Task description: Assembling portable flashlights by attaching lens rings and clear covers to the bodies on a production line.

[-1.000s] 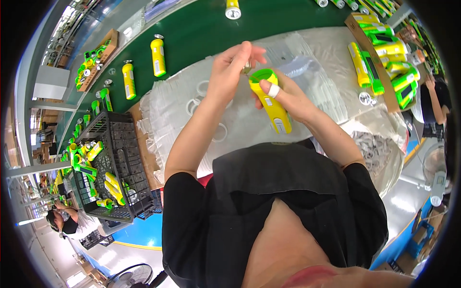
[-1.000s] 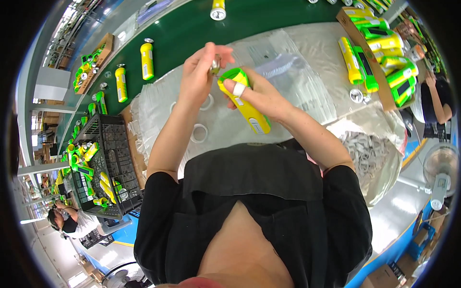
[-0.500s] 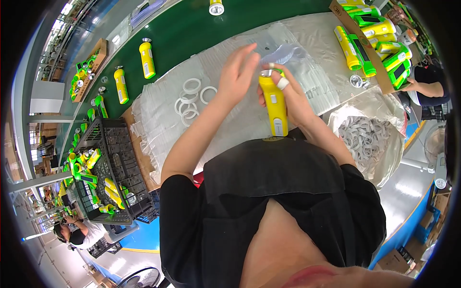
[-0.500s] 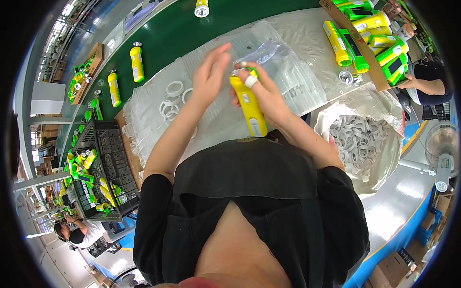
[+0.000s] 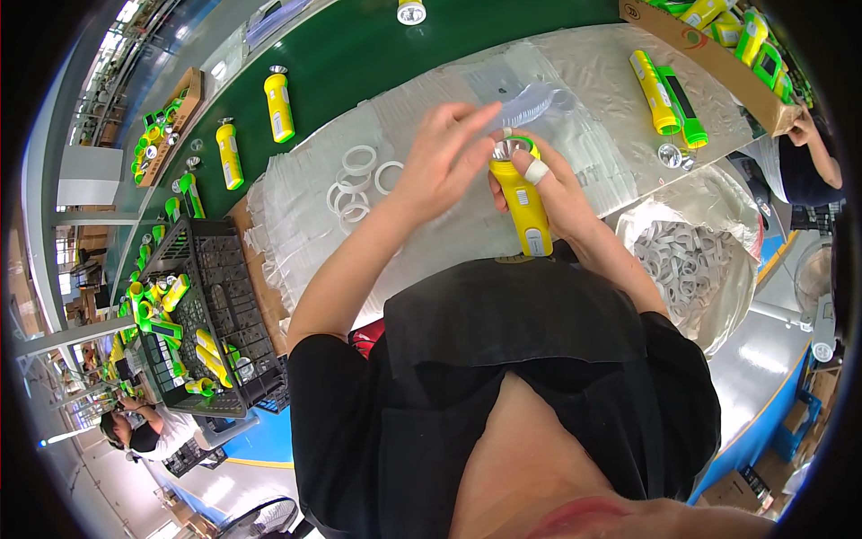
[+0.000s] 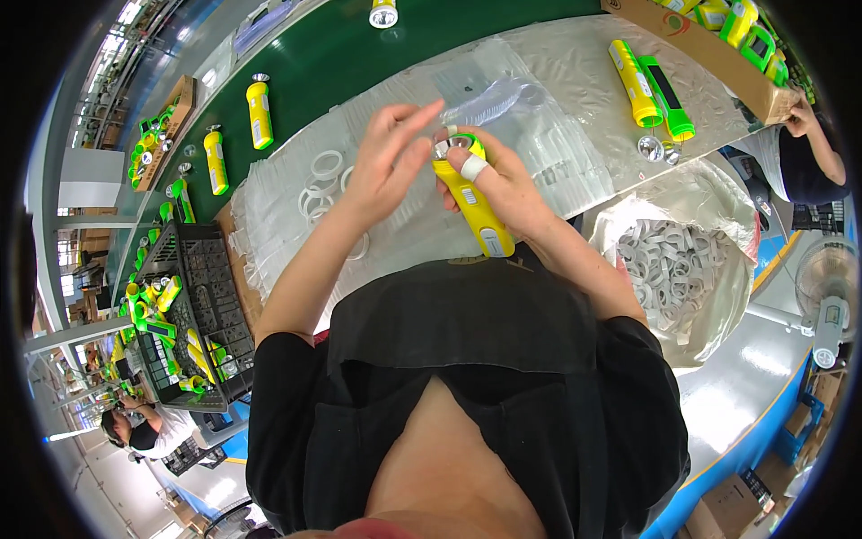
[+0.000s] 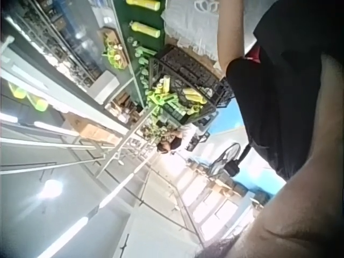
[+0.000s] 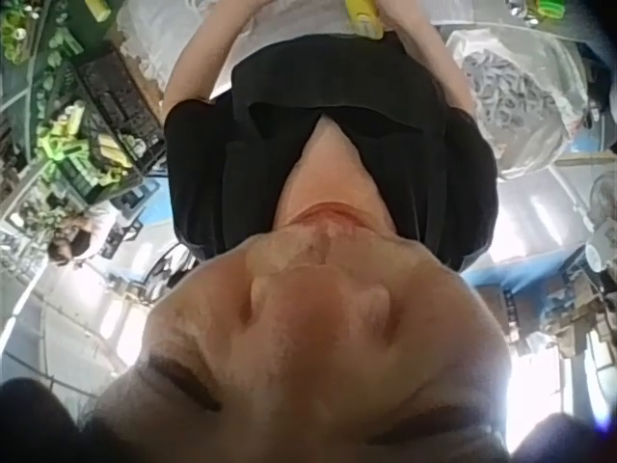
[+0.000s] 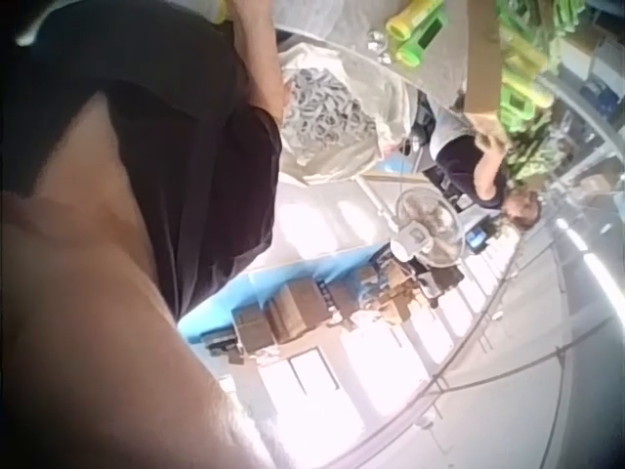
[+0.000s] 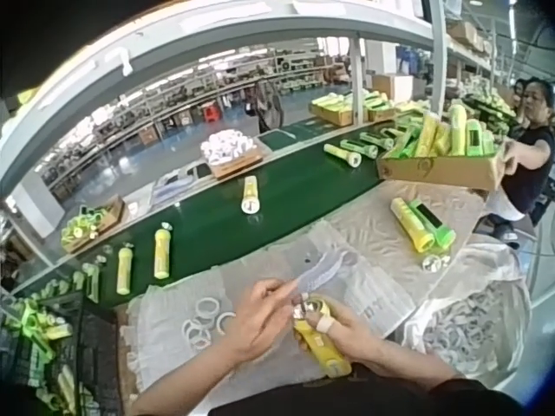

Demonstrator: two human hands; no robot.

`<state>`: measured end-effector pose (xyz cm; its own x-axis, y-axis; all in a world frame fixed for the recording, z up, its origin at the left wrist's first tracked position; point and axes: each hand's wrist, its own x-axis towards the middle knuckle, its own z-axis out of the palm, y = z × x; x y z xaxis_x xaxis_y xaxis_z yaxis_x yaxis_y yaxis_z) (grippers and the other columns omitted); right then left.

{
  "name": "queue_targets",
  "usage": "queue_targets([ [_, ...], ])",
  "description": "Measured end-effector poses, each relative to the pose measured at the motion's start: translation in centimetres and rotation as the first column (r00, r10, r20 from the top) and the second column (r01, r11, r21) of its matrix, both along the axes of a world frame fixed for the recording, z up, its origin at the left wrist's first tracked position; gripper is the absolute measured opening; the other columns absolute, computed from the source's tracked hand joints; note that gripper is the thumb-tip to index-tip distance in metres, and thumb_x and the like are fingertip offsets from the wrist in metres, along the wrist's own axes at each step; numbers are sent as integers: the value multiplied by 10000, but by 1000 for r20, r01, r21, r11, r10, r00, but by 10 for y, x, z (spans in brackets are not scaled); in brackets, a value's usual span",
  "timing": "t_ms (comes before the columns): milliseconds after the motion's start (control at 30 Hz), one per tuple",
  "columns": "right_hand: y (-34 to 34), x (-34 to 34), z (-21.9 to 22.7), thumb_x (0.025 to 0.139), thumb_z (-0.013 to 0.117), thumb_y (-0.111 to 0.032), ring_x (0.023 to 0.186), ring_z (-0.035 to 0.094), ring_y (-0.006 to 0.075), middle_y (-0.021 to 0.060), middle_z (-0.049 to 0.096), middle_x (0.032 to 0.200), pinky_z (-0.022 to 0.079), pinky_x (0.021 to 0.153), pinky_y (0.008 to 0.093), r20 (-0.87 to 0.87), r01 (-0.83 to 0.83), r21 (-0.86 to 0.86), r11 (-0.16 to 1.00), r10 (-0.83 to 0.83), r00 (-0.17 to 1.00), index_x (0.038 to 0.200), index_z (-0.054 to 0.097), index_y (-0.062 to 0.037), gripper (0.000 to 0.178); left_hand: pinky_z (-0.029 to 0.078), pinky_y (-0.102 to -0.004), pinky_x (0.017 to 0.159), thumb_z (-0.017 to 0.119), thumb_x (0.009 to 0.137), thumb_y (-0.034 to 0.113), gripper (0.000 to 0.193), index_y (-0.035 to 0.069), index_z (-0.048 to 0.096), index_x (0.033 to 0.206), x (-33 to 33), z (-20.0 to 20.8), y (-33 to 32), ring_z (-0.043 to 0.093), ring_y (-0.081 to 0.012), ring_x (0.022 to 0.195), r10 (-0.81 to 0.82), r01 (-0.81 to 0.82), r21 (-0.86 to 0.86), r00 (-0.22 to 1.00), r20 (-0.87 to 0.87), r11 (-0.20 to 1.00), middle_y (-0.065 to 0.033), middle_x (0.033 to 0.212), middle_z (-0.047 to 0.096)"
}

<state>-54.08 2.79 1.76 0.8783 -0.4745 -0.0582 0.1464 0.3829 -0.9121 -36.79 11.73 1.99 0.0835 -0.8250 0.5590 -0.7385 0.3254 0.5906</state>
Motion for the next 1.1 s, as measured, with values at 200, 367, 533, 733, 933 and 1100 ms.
queue_targets([
  [200, 12, 13, 5, 973, 550, -289, 716, 606, 165, 85, 597, 858, 500, 659, 305, -10, -158, -80, 984, 157, 988, 1212, 479, -38, 354, 401, -359, 952, 383, 1017, 257, 416, 16, 581, 1292, -6, -1, 28, 490, -284, 1101, -54, 58, -78, 997, 54, 995, -151, 1194, 542],
  [367, 20, 25, 2, 980, 536, -312, 743, 606, 178, 104, 587, 925, 500, 664, 308, 15, -258, -61, 964, 259, 966, 1195, 477, -50, 344, 395, -366, 968, 343, 1002, 230, 402, 5, 618, 1190, -9, -12, 35, 488, -292, 1136, -32, 26, -84, 997, -76, 996, -154, 1224, 542],
  [533, 21, 43, -7, 986, 525, -306, 761, 608, 181, 99, 583, 951, 499, 662, 309, 90, -190, -30, 981, 192, 977, 1273, 442, -81, 375, 357, -421, 992, 437, 942, 196, 318, 33, 605, 1157, -4, -12, 29, 493, -338, 1163, 42, -64, -213, 993, -106, 975, -156, 1240, 548],
  [733, -5, 77, 5, 961, 568, -262, 698, 587, 148, 69, 605, 846, 490, 656, 299, 290, -129, -201, 971, 185, 939, 1247, 493, -71, 352, 364, -441, 976, 685, 847, 280, 569, 49, 497, 1332, 46, 11, 56, 511, -342, 1167, 314, -323, 13, 926, 208, 946, -165, 1249, 570],
  [933, -5, 93, -16, 934, 597, -348, 708, 579, 157, 85, 597, 855, 477, 660, 302, 229, -99, -315, 944, 177, 957, 1248, 465, -62, 444, 366, -444, 954, 740, 784, 231, 406, 125, 603, 1151, 67, -9, 82, 576, -258, 1083, 31, -325, 375, 790, 613, 868, -64, 1094, 634],
  [1100, -5, 98, -19, 927, 613, -202, 695, 577, 118, 46, 595, 843, 485, 645, 276, 248, -98, -285, 953, 172, 953, 1218, 500, -79, 336, 480, -264, 667, 720, 849, 120, 286, 43, 626, 1108, 59, 15, 63, 583, -186, 907, 127, -144, -10, 904, -409, 990, -101, 1108, 565],
])
